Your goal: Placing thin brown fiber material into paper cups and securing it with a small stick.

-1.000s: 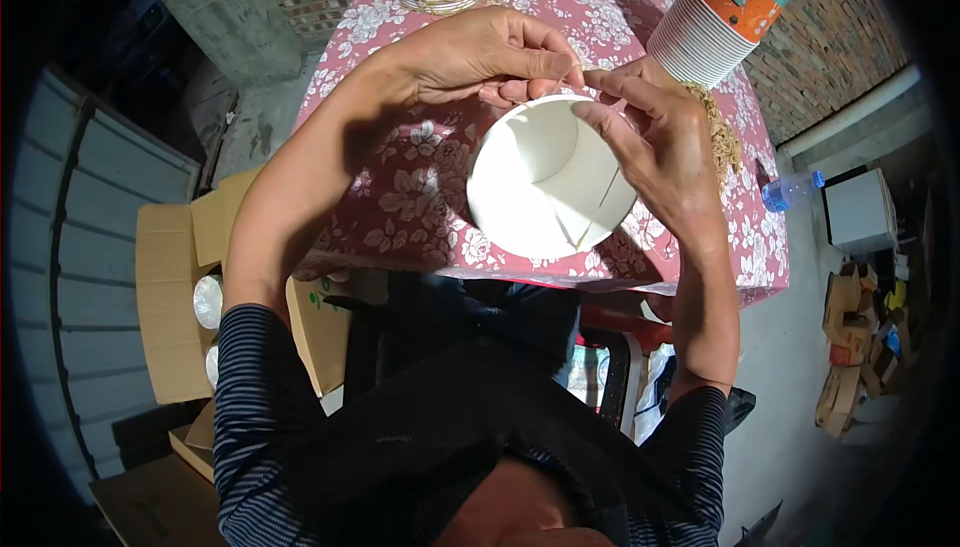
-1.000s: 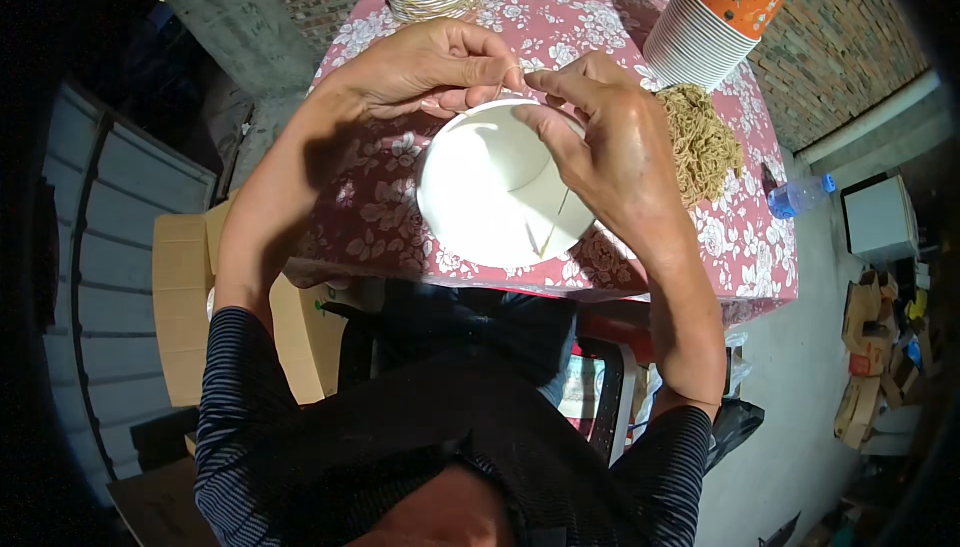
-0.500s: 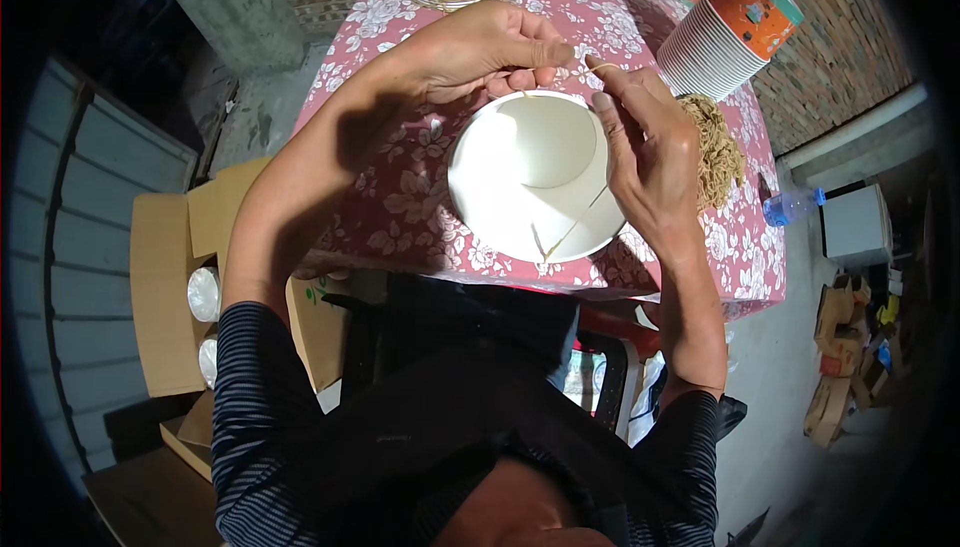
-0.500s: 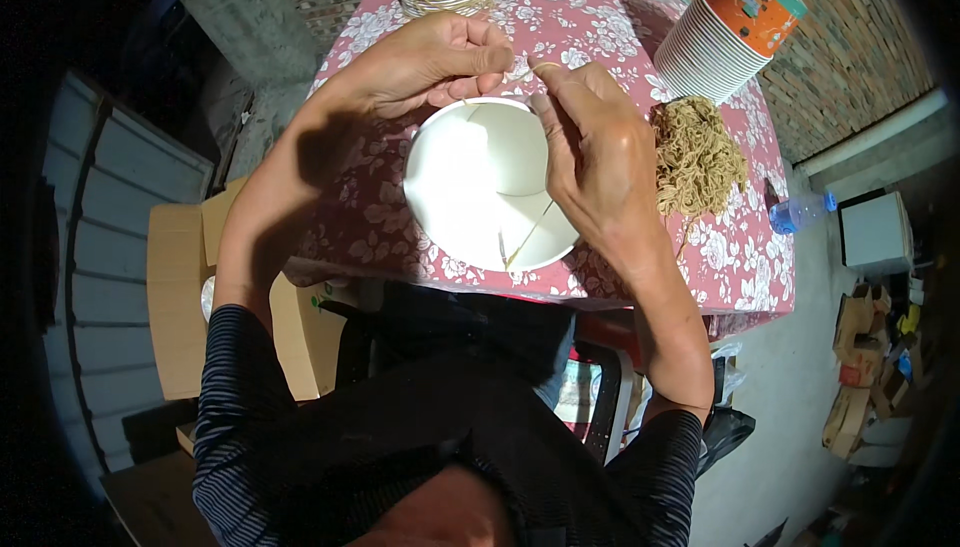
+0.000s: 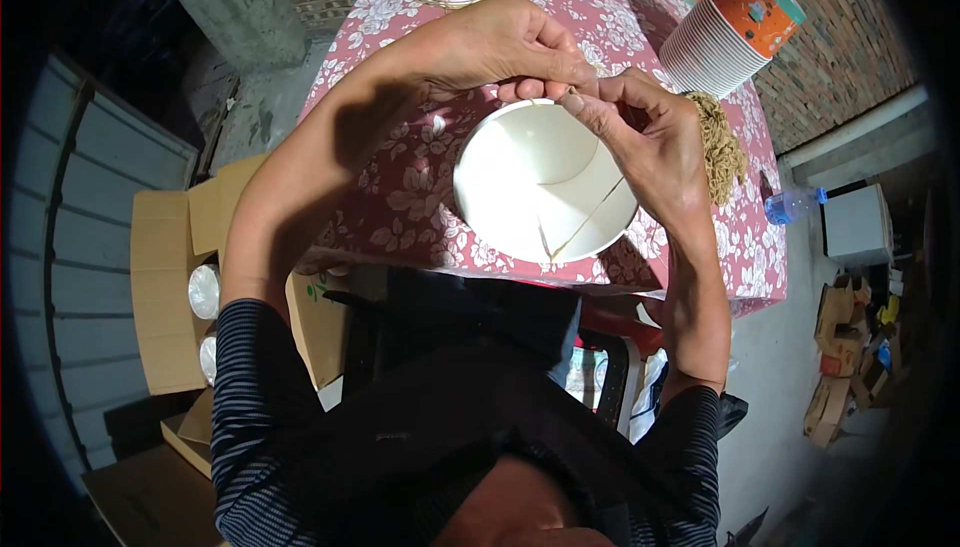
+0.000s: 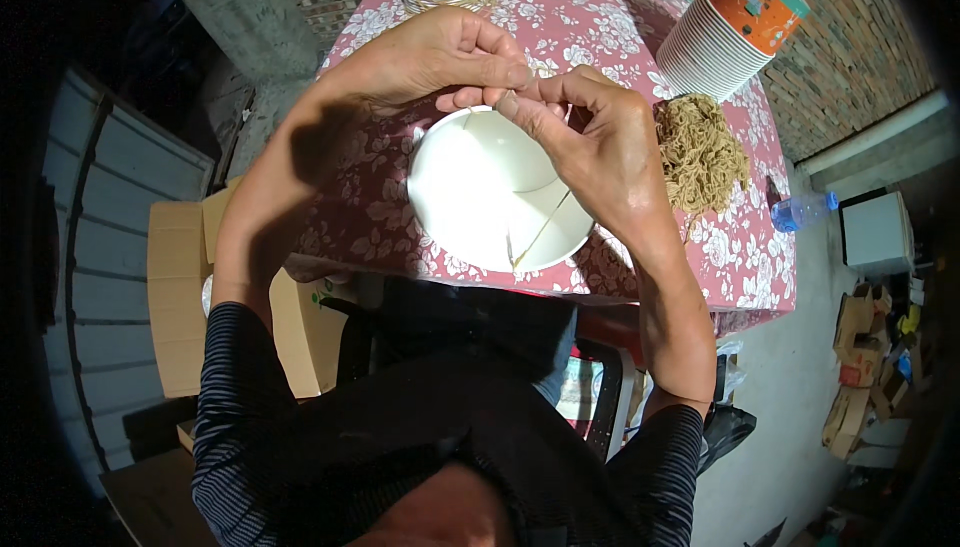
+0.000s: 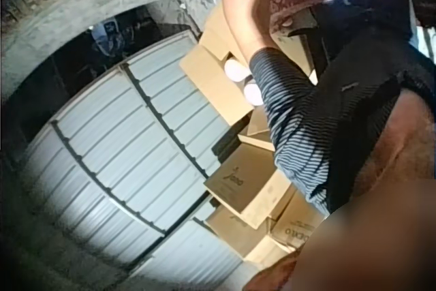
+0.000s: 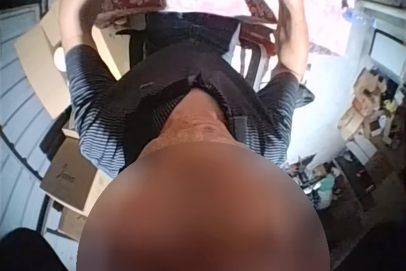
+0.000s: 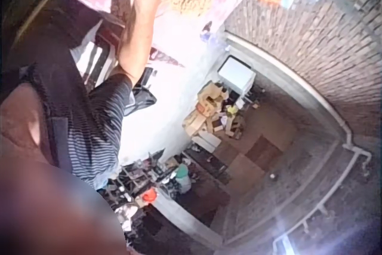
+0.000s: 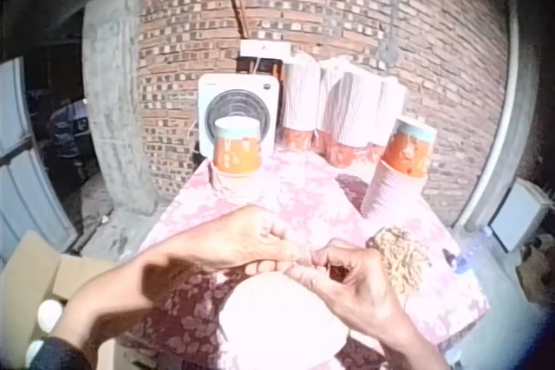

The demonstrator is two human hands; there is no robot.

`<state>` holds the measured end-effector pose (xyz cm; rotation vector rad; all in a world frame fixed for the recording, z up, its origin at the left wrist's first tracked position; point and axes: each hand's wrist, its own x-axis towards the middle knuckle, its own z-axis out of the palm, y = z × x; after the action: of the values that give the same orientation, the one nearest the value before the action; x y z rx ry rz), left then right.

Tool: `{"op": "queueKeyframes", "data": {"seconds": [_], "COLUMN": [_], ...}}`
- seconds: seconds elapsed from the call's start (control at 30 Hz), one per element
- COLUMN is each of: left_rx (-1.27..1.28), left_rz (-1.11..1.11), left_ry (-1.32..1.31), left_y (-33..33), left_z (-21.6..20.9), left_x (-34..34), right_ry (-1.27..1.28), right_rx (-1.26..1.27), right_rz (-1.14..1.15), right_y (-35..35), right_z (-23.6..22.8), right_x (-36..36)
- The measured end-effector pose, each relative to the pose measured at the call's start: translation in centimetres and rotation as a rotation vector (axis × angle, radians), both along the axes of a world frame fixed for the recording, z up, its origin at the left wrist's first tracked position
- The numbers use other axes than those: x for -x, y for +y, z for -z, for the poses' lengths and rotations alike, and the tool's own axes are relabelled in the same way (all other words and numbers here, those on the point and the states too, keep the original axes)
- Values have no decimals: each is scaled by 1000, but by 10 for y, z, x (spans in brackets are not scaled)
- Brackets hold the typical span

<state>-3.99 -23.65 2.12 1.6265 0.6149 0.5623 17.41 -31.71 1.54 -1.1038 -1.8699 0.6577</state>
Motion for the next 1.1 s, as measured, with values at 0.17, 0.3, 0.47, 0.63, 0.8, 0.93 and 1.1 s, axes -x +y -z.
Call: {"op": "queueKeyframes", "data": {"seconds": [0.17, 0.3, 0.47, 0.63, 0.8, 0.93, 1.1], "left_rx": [-20, -4, 156, 157, -135, -376, -709], "left_rz": [-16, -19, -29, -87, -359, -398, -466], "left_ry": [-29, -33, -325, -370, -250, -189, -110], "left_y": [-2, -3, -12, -36, -54, -62, -66], "left_z": [0, 2, 5, 8, 8, 9, 20], "left_x": [-2, -1, 6, 0, -16, -16, -21], "right_ry": [233, 193, 140, 19, -90, -57, -22], "right_rx": [114, 110, -164, -394, -670, -639, -569], "right_rz": [51, 90, 178, 241, 263, 262, 274], "right_y": [-2, 0, -10, -16, -13, -11, -8], "right_z": [3, 10, 16, 17, 25, 31, 37], "right_x": [1, -4, 1, 12, 17, 18, 15]}}
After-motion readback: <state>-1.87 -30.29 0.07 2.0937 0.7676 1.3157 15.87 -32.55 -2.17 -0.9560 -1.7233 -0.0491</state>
